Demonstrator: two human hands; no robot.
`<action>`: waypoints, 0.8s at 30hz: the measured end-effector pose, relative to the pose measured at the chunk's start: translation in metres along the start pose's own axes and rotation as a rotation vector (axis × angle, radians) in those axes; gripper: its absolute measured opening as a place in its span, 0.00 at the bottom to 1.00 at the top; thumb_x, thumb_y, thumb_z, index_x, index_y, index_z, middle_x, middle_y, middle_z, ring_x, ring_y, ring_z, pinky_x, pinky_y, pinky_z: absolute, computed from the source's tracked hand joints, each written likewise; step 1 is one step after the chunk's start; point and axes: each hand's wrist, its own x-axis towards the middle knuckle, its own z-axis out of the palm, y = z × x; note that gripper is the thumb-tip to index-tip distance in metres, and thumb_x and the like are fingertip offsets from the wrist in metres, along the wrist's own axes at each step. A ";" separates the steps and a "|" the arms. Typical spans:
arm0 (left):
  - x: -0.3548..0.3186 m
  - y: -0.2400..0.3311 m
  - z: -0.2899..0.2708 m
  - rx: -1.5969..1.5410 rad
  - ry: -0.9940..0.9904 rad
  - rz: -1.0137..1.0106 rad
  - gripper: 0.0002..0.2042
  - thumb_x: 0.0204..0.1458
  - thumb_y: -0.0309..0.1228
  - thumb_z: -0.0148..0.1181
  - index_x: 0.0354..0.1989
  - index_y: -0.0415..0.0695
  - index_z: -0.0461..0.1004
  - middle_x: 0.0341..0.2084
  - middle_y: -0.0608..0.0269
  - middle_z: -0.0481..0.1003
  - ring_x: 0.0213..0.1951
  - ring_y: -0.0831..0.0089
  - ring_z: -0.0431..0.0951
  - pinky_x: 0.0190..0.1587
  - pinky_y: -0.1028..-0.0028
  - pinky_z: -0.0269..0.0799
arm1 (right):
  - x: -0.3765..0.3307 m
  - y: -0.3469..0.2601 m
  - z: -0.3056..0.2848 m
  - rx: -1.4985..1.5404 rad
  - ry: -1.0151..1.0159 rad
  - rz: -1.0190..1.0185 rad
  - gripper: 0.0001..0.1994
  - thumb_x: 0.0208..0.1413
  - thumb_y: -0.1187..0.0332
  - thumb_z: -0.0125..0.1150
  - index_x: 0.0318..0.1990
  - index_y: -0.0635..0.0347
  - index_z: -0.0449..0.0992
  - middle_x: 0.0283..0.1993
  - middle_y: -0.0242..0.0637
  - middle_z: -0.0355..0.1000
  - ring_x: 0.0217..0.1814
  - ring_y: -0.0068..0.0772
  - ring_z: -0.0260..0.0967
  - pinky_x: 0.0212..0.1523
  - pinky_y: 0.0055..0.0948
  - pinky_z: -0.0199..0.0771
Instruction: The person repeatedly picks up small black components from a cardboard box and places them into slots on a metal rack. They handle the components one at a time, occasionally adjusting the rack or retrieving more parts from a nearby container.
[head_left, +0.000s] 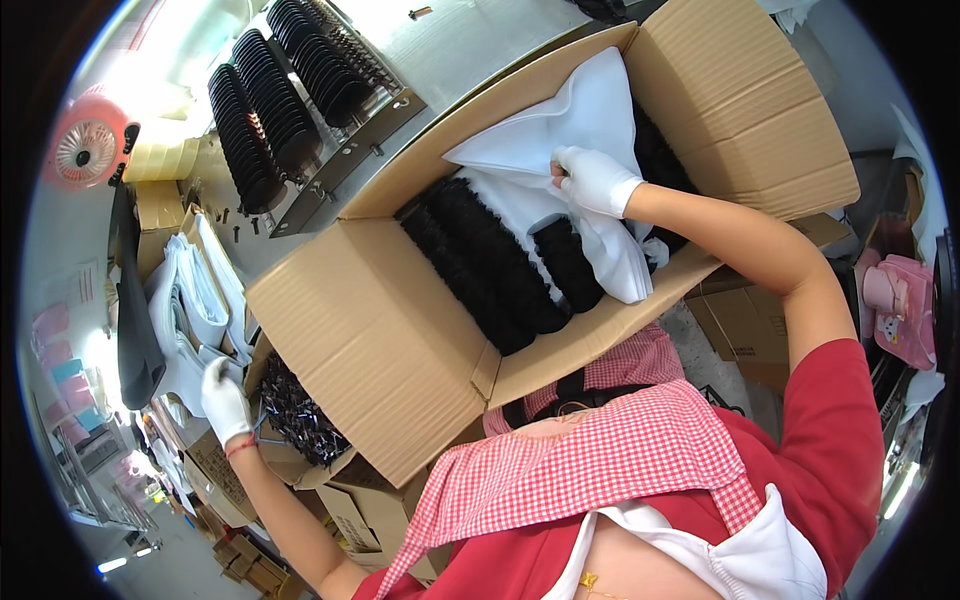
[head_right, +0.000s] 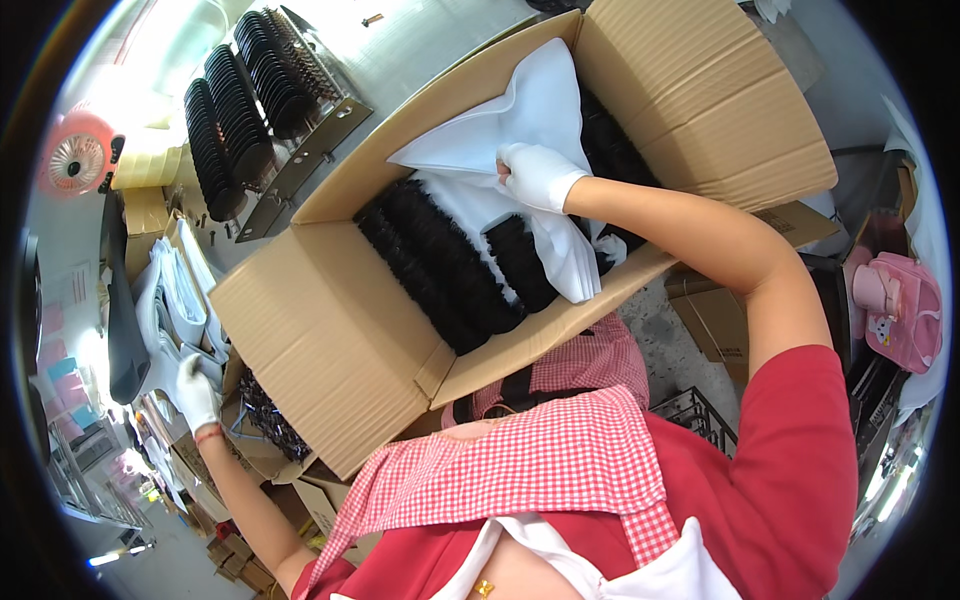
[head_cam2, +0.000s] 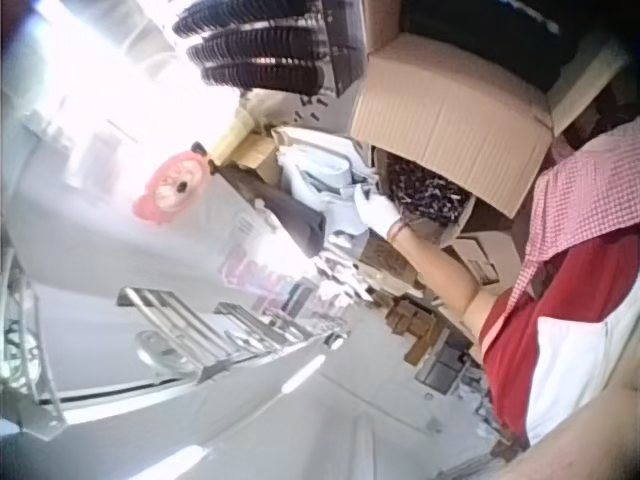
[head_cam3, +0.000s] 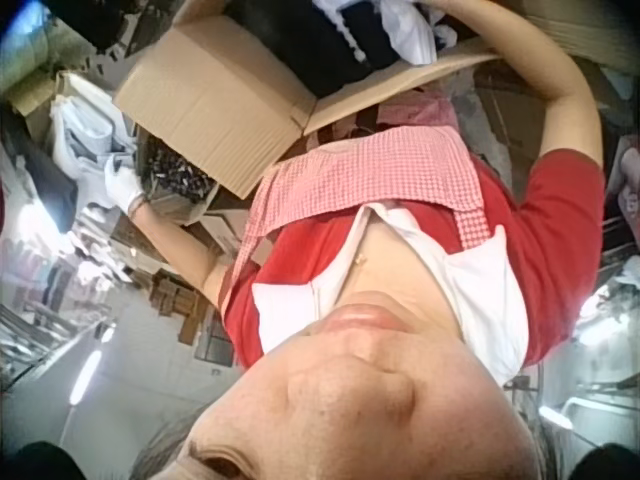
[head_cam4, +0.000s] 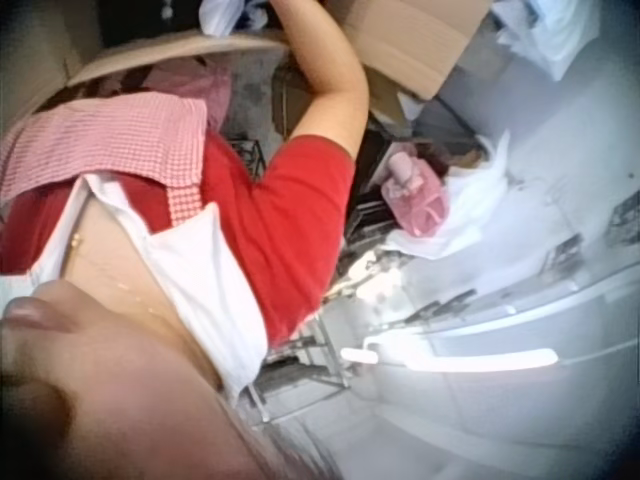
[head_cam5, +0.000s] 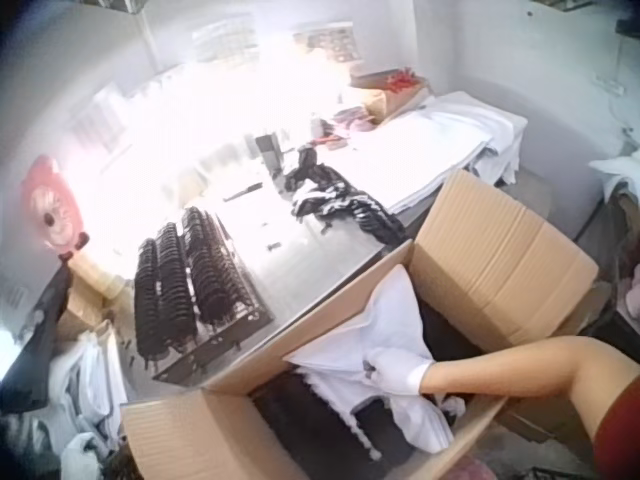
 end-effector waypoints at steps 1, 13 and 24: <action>-0.018 0.005 0.005 0.084 0.008 -0.047 0.36 0.49 0.18 0.54 0.71 0.47 0.58 0.40 0.50 0.77 0.40 0.58 0.77 0.50 0.62 0.71 | 0.000 0.003 -0.004 0.018 0.012 0.010 0.07 0.57 0.70 0.57 0.40 0.62 0.72 0.38 0.54 0.75 0.43 0.57 0.73 0.46 0.44 0.71; -0.069 0.392 0.015 -0.368 -0.280 0.967 0.10 0.62 0.34 0.51 0.45 0.43 0.74 0.41 0.49 0.77 0.46 0.51 0.77 0.49 0.61 0.73 | -0.013 0.013 -0.004 0.051 0.065 0.010 0.06 0.58 0.75 0.53 0.41 0.64 0.70 0.37 0.50 0.76 0.41 0.52 0.74 0.46 0.40 0.72; -0.095 0.498 0.218 -0.226 -0.423 0.739 0.13 0.60 0.35 0.48 0.40 0.37 0.73 0.35 0.42 0.78 0.38 0.45 0.80 0.42 0.51 0.76 | -0.007 0.020 0.000 0.114 0.072 -0.012 0.08 0.57 0.69 0.57 0.40 0.64 0.73 0.39 0.54 0.76 0.43 0.58 0.74 0.46 0.43 0.72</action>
